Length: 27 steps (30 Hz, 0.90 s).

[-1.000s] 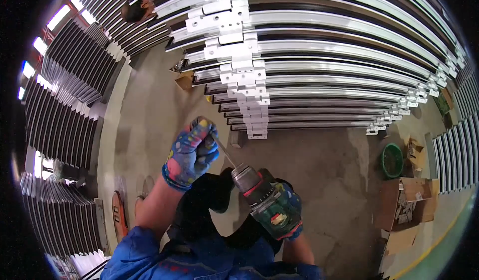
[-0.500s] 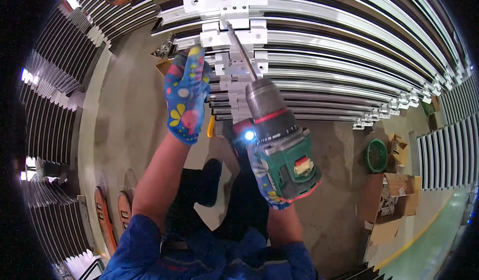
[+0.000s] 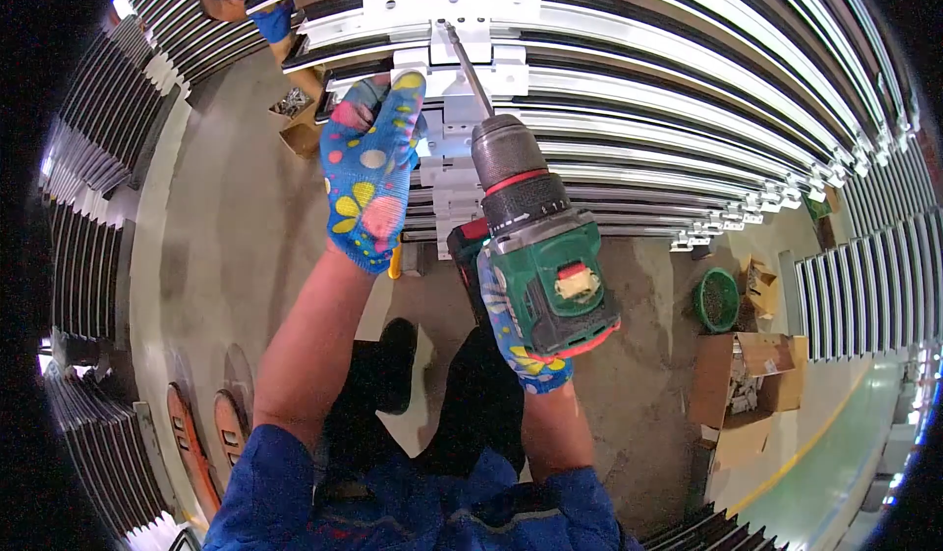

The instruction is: Using a power drill to drive screws into metal frame components.

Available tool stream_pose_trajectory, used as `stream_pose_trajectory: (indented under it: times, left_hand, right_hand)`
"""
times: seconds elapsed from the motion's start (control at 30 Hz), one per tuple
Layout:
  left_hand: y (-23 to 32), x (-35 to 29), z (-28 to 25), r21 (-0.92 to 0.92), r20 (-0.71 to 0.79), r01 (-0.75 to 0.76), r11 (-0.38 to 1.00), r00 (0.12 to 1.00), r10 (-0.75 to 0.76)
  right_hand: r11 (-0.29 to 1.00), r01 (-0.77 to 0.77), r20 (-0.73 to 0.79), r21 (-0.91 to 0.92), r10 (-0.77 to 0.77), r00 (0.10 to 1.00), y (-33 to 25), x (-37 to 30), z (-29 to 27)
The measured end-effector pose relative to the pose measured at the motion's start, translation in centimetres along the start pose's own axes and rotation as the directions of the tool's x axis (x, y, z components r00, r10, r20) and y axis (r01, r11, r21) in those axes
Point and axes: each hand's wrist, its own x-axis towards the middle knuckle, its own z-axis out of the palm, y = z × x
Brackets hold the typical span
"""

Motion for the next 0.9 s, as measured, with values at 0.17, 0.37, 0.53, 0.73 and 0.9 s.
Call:
stream_pose_trajectory:
  times: [0.17,0.37,0.53,0.73,0.9]
  left_hand:
    - [-0.1,0.1,0.1,0.055,-0.007,-0.02,0.998,1.0,0.02]
    - [0.6,-0.1,0.4,0.04,-0.059,0.019,0.999,0.998,-0.017]
    - [-0.3,0.3,0.4,0.018,-0.035,-0.055,0.998,0.998,0.056]
    - [-0.1,0.1,0.0,0.076,-0.017,-0.009,0.997,1.0,0.01]
    - [0.3,0.3,0.0,0.113,-0.009,-0.015,0.994,1.0,0.016]
  right_hand:
    - [0.999,-0.029,-0.037,-0.017,0.028,0.999,1.2,-0.2,0.3]
    - [0.978,0.066,-0.031,-0.197,-0.074,0.997,2.3,-0.3,0.5]
    - [0.944,0.159,-0.076,-0.289,-0.189,0.979,2.3,0.3,0.9]
    - [0.996,0.087,-0.139,-0.012,-0.088,0.986,1.6,0.4,1.4]
    - [0.763,0.29,0.027,-0.578,-0.338,0.941,-0.2,0.2,0.8]
